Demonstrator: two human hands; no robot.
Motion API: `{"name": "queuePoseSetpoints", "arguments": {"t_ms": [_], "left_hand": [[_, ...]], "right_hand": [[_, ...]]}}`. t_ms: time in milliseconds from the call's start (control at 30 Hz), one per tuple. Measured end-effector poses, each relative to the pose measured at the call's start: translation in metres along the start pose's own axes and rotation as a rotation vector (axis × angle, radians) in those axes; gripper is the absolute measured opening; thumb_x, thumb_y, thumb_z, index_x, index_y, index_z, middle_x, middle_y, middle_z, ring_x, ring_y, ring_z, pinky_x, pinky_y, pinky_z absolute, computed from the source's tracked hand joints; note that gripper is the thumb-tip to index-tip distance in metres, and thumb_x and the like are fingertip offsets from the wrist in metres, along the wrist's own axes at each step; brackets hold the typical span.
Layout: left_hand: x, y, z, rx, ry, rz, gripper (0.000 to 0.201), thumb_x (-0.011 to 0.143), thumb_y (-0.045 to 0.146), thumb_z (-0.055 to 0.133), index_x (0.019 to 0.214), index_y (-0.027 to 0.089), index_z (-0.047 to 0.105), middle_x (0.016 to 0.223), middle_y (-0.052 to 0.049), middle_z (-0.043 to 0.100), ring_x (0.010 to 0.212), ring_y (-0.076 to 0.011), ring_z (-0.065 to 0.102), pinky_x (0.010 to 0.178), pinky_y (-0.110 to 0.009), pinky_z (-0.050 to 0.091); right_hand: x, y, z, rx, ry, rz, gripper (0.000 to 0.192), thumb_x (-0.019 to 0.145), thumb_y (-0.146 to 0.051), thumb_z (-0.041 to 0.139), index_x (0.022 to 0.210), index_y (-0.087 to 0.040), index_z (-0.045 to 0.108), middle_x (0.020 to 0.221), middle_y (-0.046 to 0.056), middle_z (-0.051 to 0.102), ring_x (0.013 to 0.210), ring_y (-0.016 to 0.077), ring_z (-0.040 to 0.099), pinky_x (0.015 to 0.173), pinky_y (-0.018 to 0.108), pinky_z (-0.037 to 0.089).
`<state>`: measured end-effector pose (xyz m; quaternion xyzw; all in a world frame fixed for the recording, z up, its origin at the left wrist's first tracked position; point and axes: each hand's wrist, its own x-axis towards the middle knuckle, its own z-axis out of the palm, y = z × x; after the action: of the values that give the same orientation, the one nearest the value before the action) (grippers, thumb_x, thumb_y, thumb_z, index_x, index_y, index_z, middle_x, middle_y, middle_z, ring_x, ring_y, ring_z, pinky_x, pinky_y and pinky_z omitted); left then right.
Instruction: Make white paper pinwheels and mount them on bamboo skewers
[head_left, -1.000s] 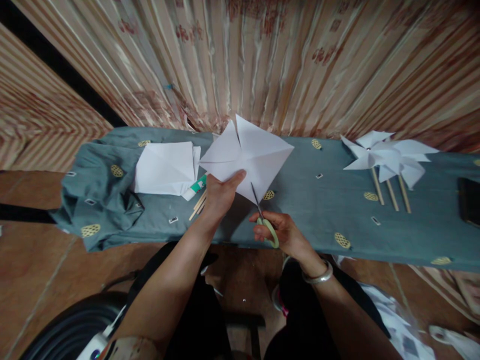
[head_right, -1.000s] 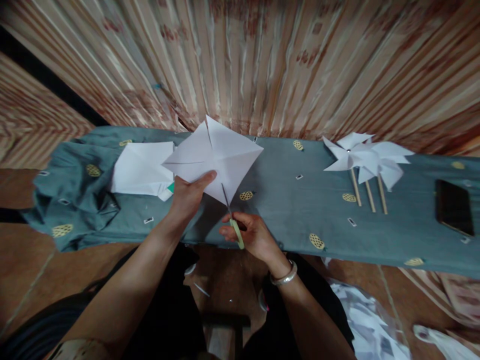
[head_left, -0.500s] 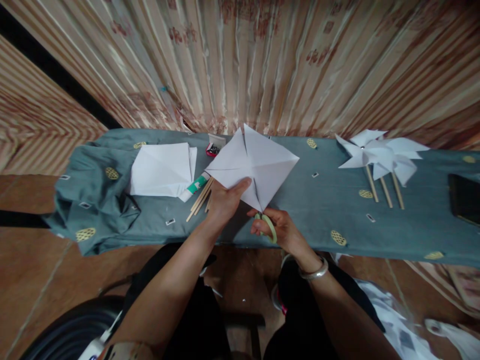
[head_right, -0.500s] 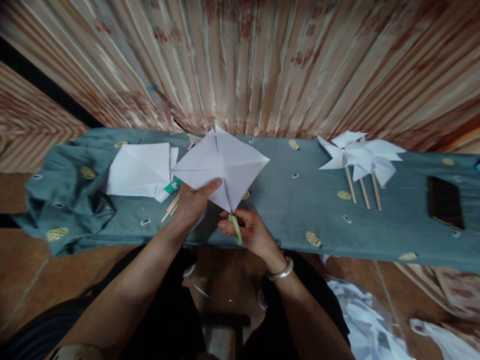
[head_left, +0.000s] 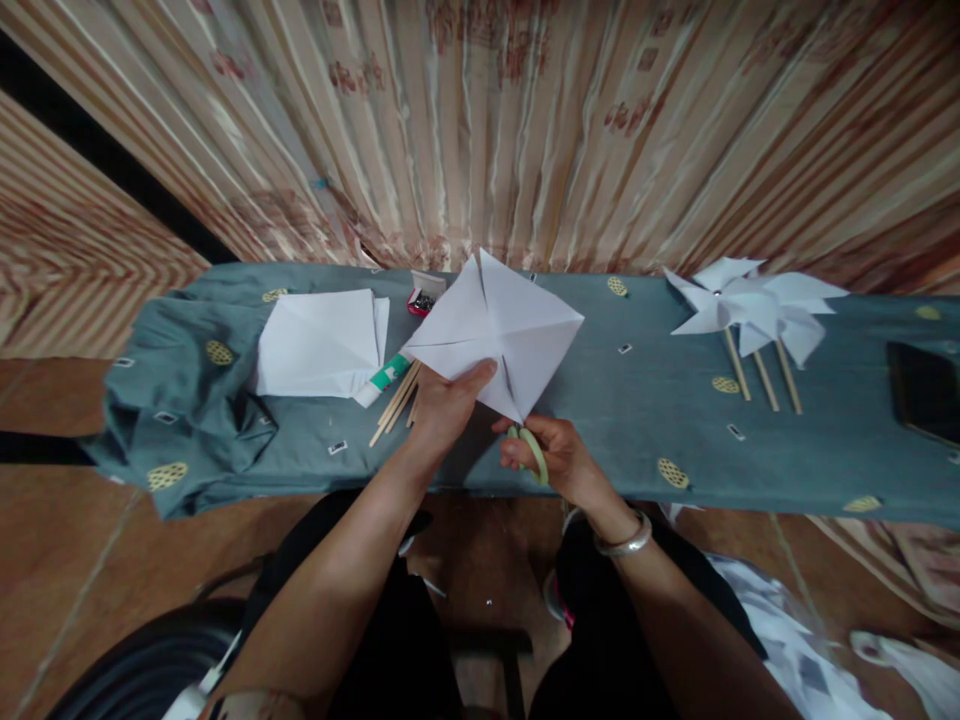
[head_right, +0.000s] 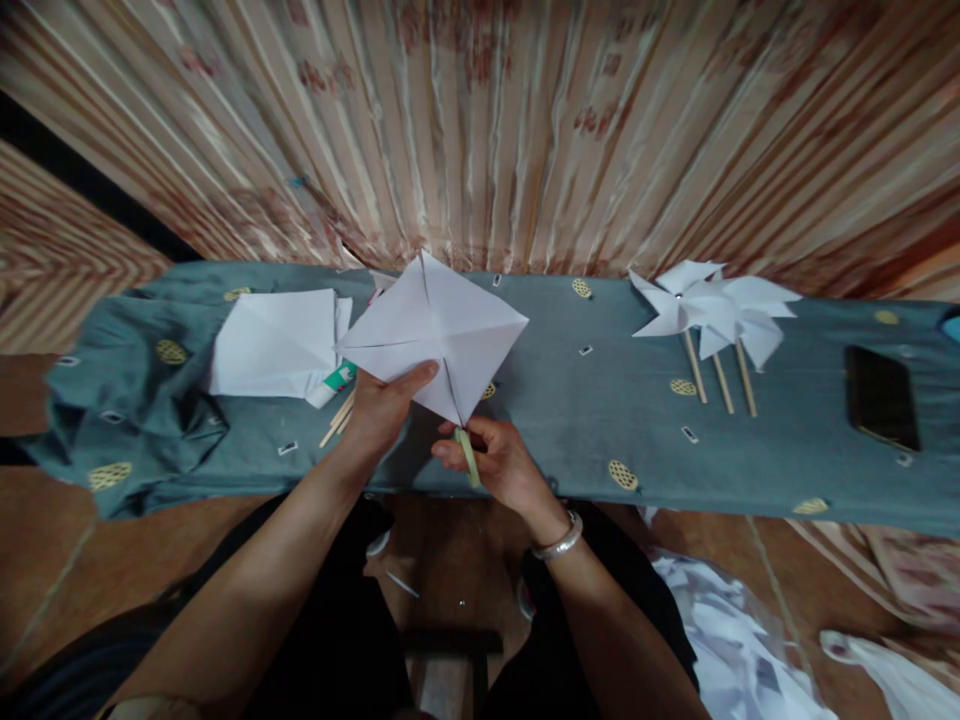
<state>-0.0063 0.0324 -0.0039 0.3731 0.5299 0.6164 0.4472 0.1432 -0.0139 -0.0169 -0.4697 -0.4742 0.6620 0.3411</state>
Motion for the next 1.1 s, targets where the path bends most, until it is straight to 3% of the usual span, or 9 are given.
{"name": "queuePoseSetpoints", "arguments": {"t_ms": [400,833,1100], "left_hand": [[0.000,0.003,0.001,-0.043,-0.021,0.013,0.044,0.064,0.023,0.077,0.106,0.016,0.067,0.089,-0.006,0.074,0.080,-0.0200,0.068,0.077,-0.032,0.055],[-0.002,0.010,0.001,-0.047,-0.030,0.014,0.044,0.065,0.024,0.076,0.107,0.017,0.066,0.088,-0.005,0.074,0.083,-0.0214,0.069,0.080,-0.034,0.055],[-0.002,0.006,-0.002,0.020,-0.039,-0.007,0.049,0.064,0.027,0.077,0.110,0.016,0.065,0.093,-0.006,0.074,0.086,-0.0225,0.069,0.082,-0.035,0.054]], "right_hand": [[0.001,0.001,0.001,0.027,0.005,0.011,0.044,0.059,-0.048,0.084,0.086,-0.016,0.072,0.059,-0.002,0.064,0.052,0.0107,0.057,0.050,0.022,0.044],[0.002,-0.003,0.005,0.023,0.038,0.016,0.044,0.056,-0.051,0.084,0.079,-0.016,0.070,0.051,-0.003,0.060,0.046,0.0088,0.050,0.047,0.023,0.038],[0.002,-0.002,0.002,0.009,0.033,0.009,0.044,0.057,-0.050,0.084,0.083,-0.016,0.072,0.056,-0.001,0.064,0.052,0.0113,0.056,0.050,0.024,0.043]]}}
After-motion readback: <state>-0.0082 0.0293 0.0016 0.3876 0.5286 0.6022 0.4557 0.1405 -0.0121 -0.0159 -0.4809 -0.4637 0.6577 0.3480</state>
